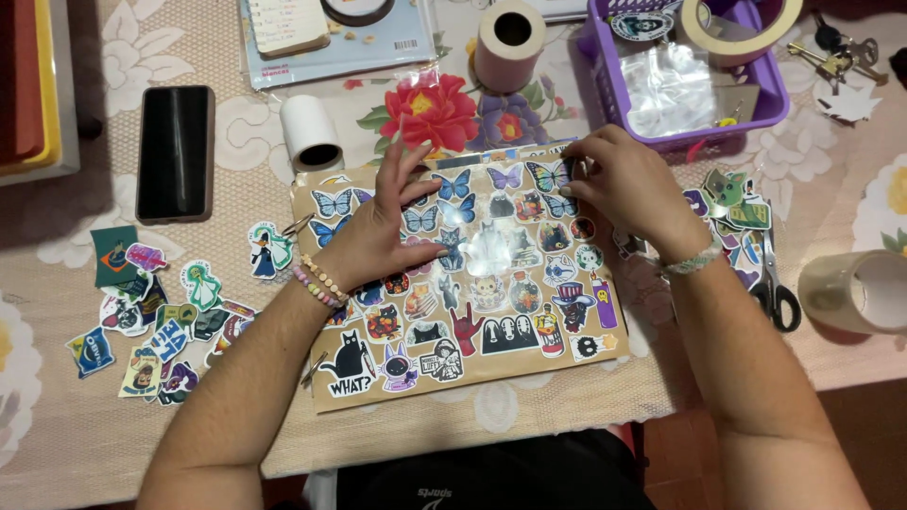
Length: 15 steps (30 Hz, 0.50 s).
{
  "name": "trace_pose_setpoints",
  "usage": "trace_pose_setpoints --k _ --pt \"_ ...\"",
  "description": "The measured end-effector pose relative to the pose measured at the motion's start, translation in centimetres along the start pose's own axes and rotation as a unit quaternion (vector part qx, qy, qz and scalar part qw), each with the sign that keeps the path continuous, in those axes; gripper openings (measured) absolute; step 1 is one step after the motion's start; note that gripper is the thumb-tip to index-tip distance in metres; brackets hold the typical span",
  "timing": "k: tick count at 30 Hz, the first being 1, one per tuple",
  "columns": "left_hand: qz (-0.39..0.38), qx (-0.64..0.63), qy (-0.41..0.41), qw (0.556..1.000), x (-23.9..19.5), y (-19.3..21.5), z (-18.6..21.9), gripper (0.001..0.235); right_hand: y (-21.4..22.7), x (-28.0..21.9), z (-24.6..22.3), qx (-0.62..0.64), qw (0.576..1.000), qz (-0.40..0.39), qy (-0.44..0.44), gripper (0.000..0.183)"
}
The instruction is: The person applies various stickers onto a cardboard surface covered with a clear plastic sheet. They use their hands to peel stickers from a pile and press them onto the surface, smoothing them down to adhere.
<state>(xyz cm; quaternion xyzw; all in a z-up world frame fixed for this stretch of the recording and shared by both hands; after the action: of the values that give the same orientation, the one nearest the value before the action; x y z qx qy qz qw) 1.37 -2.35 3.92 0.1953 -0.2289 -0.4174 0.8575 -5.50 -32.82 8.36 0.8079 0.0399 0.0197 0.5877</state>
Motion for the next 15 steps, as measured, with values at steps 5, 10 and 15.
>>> trace_pose_setpoints --k 5,10,15 --pt "-0.001 0.004 0.006 1.000 0.4 0.1 0.4 0.132 -0.2 1.1 0.3 -0.027 1.000 -0.016 -0.002 0.042" --pt "-0.016 0.026 0.013 0.999 0.8 0.3 1.4 0.130 0.9 1.5 -1.5 -0.050 0.998 -0.036 0.032 0.046" --pt "-0.031 0.090 -0.047 0.994 2.6 -1.3 3.8 0.123 1.3 2.1 -4.7 0.005 0.994 -0.030 0.109 0.026"
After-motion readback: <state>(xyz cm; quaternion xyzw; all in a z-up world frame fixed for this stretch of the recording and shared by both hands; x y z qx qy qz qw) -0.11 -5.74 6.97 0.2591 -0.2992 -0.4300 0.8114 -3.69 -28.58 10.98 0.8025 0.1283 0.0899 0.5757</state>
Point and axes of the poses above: each hand's wrist, its own x-axis towards the middle knuckle, its own y-axis out of the back of the hand, z = x × y, the point moved 3 cm from there along x, towards the middle knuckle, and after that the axes turned 5 degrees about y, right-handed, at the moved point
